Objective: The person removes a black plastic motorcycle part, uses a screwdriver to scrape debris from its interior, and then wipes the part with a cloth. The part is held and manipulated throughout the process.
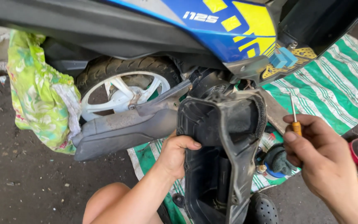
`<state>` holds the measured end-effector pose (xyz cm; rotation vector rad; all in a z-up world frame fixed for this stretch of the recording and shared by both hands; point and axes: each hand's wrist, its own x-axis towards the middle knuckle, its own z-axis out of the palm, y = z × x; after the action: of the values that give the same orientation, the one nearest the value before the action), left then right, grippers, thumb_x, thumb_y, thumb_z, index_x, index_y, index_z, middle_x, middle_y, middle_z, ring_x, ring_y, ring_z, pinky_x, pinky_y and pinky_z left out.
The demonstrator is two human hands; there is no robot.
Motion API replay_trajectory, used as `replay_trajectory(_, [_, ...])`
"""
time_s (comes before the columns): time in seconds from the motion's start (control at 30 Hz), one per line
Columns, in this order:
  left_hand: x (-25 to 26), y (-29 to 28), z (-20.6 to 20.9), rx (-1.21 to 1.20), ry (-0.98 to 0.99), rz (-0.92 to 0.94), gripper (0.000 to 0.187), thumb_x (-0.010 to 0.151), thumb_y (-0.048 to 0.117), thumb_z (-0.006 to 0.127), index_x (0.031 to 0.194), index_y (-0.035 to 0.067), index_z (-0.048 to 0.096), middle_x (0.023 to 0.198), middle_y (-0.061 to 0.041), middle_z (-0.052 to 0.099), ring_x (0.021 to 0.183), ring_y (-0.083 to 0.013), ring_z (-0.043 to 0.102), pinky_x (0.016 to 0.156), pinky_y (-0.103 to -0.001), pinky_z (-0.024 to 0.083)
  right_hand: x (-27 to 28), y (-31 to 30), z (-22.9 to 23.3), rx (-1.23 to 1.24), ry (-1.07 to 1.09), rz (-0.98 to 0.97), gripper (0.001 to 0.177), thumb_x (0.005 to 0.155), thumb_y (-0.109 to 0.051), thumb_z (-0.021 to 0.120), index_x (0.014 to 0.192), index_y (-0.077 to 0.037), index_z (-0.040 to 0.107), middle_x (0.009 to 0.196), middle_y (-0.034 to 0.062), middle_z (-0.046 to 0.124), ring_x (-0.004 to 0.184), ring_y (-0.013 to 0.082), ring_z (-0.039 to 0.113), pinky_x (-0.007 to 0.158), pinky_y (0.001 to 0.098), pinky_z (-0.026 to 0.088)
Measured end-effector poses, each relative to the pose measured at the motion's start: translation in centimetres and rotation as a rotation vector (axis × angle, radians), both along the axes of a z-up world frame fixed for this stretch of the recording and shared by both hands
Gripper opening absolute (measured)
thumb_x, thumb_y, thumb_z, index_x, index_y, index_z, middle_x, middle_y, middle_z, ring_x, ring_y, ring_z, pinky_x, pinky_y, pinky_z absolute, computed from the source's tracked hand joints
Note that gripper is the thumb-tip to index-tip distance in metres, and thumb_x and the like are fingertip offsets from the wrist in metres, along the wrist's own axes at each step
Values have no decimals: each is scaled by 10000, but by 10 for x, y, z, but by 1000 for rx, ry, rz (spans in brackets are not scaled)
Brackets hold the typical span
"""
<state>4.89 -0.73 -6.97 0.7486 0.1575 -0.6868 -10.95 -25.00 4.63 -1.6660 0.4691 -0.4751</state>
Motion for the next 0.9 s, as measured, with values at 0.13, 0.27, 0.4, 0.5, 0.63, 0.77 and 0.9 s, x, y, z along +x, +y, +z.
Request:
replay_trajectory(0.13, [7,2,-24,-163,183,-229,507,664,37,642,1128,-120,774,978,-256,824,813,-423,801,715,-507,665,8,-4,-12,212,9,12,217,1066,3,632,1280,-14,606,1058,132,576,766,202,435,566,339,337])
replay_trajectory(0.27, [9,5,-39,-253,215,-277,540,677,117,626,1141,-111,782,1065,-273,827,924,-444,808,868,-538,660,9,-9,-31,393,25,107,267,992,-67,708,1242,-17,627,906,98,530,691,187,478,479,317,287])
replay_trajectory(0.4, [6,2,-33,-243,224,-245,499,675,114,639,1101,-99,787,1010,-248,831,867,-416,810,825,-515,663,5,-6,-47,546,-21,224,277,976,-86,750,1202,-1,615,876,77,495,621,183,459,475,324,321])
replay_trajectory(0.5, [4,1,-36,-219,251,-265,486,684,134,652,1112,-54,788,1002,-234,831,862,-417,803,804,-532,650,3,0,-46,581,-2,264,251,959,-110,779,1155,-36,641,835,27,490,624,134,431,470,317,284])
replay_trajectory(0.63, [0,-2,-35,-218,279,-257,479,688,155,642,1099,-38,795,1005,-234,831,877,-423,798,831,-536,637,2,4,-42,577,2,231,221,974,-108,767,1137,-28,642,832,39,519,599,134,435,446,312,287])
replay_trajectory(0.77, [-8,-8,-39,-126,338,-218,409,659,211,635,974,5,795,889,-177,820,758,-377,770,733,-469,616,2,7,-42,444,-32,258,312,884,-160,870,1095,-37,674,795,22,583,556,102,500,397,269,370])
replay_trajectory(0.9, [0,-19,-63,9,320,-84,328,658,289,647,853,61,781,745,-138,776,622,-335,713,592,-432,571,4,-9,-53,443,-58,314,289,875,-78,878,1059,-45,657,751,25,575,546,104,494,409,267,381])
